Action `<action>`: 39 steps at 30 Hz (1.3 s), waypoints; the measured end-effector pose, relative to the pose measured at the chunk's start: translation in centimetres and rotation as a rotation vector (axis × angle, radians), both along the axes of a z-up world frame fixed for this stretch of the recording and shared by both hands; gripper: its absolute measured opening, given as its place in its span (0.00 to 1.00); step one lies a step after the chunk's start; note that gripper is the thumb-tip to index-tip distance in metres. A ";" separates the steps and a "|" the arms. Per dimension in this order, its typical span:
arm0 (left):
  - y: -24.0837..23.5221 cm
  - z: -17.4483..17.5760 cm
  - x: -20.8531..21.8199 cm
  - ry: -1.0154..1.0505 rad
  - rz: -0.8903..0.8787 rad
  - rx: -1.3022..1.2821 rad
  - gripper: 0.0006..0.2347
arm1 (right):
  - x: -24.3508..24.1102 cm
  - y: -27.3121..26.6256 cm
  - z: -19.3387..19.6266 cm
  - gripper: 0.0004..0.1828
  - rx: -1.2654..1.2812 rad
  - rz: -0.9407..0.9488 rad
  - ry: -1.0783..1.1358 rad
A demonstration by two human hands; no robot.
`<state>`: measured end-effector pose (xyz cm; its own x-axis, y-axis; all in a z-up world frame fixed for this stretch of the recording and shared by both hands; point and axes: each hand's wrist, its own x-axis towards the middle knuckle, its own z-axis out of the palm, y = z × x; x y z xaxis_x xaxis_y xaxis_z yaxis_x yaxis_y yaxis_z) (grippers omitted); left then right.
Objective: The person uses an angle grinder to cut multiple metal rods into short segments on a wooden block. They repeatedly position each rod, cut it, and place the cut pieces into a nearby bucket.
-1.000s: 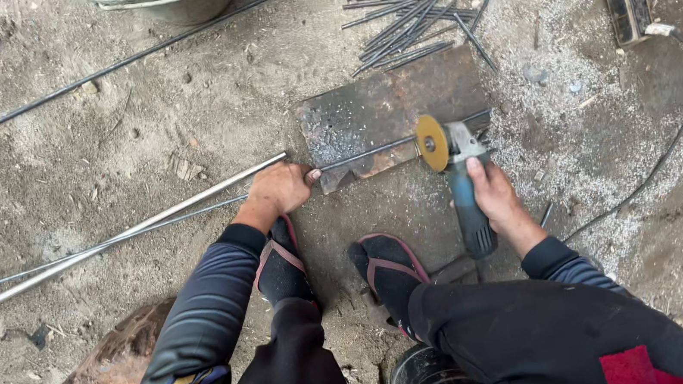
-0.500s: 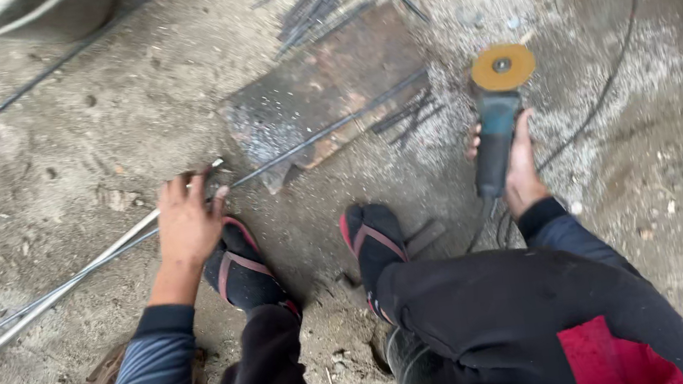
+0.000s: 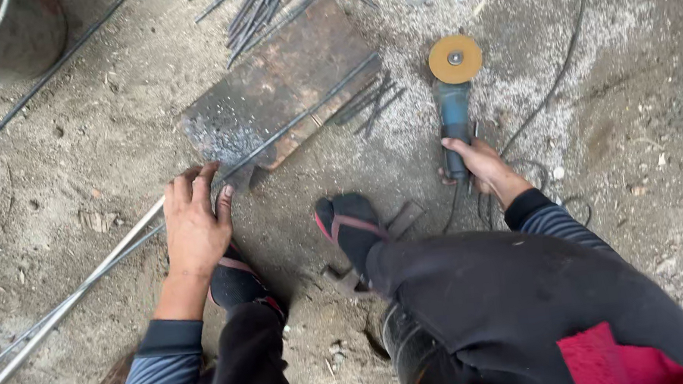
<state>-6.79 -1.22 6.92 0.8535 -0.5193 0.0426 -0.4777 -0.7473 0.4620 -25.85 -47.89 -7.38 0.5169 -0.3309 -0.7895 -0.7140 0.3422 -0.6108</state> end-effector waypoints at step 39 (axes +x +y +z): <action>-2.7 18.0 -0.9 0.086 -0.172 0.377 0.21 | 14.2 4.2 0.7 0.37 -1.178 1.548 -0.374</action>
